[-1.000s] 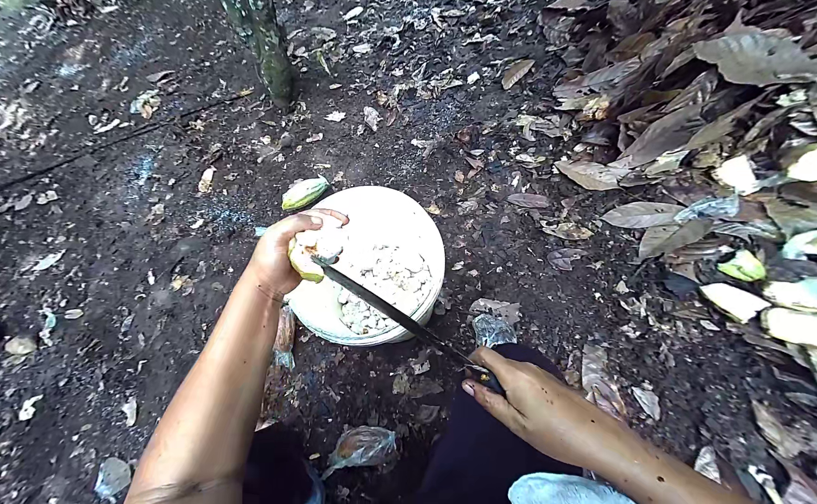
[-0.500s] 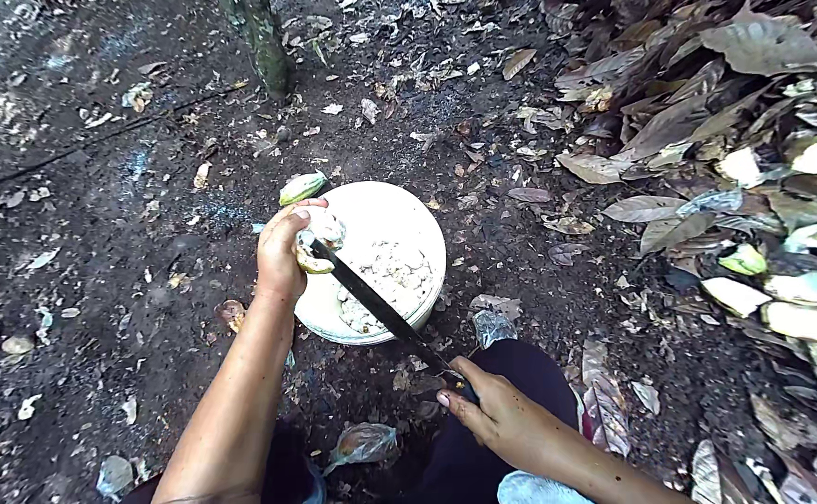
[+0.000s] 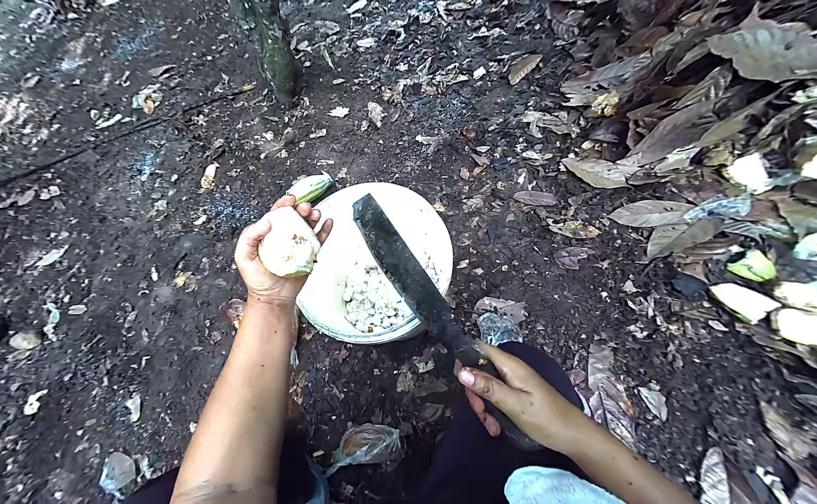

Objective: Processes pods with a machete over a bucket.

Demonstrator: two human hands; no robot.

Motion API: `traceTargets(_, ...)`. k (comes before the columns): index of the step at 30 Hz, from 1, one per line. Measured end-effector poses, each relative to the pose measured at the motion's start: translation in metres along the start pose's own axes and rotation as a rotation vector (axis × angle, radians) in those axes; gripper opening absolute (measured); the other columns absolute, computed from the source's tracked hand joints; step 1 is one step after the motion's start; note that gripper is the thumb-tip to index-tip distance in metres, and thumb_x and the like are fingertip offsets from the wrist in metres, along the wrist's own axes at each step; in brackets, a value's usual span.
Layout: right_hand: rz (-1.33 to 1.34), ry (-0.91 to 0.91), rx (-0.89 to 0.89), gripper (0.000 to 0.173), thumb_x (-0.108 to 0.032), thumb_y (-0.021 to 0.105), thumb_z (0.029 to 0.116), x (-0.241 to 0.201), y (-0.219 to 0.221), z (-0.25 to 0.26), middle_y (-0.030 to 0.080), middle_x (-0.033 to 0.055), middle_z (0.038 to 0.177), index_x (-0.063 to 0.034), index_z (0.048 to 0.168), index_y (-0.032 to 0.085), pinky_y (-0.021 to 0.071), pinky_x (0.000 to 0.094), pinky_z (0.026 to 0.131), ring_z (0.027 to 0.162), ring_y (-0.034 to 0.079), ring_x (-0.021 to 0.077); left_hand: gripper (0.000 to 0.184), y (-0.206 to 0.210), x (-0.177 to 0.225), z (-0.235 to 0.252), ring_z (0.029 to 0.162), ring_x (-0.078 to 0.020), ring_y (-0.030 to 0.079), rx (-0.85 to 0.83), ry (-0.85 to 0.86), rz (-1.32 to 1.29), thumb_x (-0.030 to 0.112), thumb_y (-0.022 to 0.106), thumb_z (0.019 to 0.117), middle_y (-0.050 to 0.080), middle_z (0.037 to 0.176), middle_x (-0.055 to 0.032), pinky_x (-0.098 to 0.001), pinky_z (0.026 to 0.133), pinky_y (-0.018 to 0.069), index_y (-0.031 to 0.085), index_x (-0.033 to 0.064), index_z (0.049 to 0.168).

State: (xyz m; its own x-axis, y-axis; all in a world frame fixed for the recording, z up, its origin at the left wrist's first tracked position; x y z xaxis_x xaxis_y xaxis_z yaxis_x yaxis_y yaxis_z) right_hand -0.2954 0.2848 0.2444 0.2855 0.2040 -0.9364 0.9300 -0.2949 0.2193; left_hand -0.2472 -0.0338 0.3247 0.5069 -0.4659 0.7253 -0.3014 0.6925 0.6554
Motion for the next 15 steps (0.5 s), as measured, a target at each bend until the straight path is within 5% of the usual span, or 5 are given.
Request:
traceTargets(3,-0.461,-0.069,0.053,0.038,-0.052,0.053,0.1028,-0.014,-0.009,-0.005,0.058,-0.0056,0.073,-0.0160,0.114,0.059,0.0513,0.0208,0.052,0.056,0.057,0.0027,0.039,-0.001,-0.003,0.000,0.102,-0.0223,0.070,0.033,-0.103,0.068,0.034,0.050,0.0980,0.071,0.110,-0.0071,-0.0450,0.094,0.0571,0.065,0.0133,0.127)
traceTargets(6,-0.801,-0.170,0.096,0.040,-0.051,0.050,0.1037,-0.028,-0.007,-0.008,0.062,0.0001,0.077,-0.0149,0.114,0.062,0.0518,0.0325,0.058,0.064,0.060,0.0119,0.039,0.000,-0.015,-0.001,0.100,-0.0238,0.070,0.066,-0.230,-0.040,0.034,0.049,0.0996,0.070,0.110,-0.0082,-0.0481,0.093,0.0569,0.064,0.0129,0.129)
traceTargets(10,-1.033,-0.203,0.163,0.040,-0.048,0.048,0.1042,-0.043,-0.009,-0.007,0.066,0.0050,0.082,-0.0127,0.115,0.063,0.0549,0.0415,0.059,0.070,0.067,0.0214,0.038,0.013,-0.022,-0.001,0.096,-0.0247,0.070,0.015,-0.288,-0.083,0.033,0.054,0.0965,0.070,0.105,-0.0103,-0.0468,0.088,0.0585,0.066,0.0099,0.124)
traceTargets(15,-1.191,-0.127,0.178,0.038,-0.044,0.049,0.1045,-0.049,-0.012,-0.006,0.067,0.0084,0.086,-0.0113,0.117,0.062,0.0558,0.0457,0.059,0.072,0.069,0.0275,0.039,0.028,-0.007,-0.003,0.086,-0.0165,0.069,-0.051,-0.293,0.276,0.036,0.045,0.0974,0.070,0.100,-0.0050,-0.0326,0.076,0.0594,0.068,0.0123,0.118)
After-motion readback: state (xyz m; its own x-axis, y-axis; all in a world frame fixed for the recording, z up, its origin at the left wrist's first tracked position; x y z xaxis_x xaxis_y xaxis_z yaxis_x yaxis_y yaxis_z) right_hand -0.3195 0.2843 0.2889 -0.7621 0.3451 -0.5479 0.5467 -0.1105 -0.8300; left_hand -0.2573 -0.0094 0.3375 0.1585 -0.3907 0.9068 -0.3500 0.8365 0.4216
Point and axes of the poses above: each hand's wrist, its own z-axis towards the middle knuckle, its own y-axis out of the palm, x = y × z, the point moved 10 cm from there along z, towards the middle knuckle
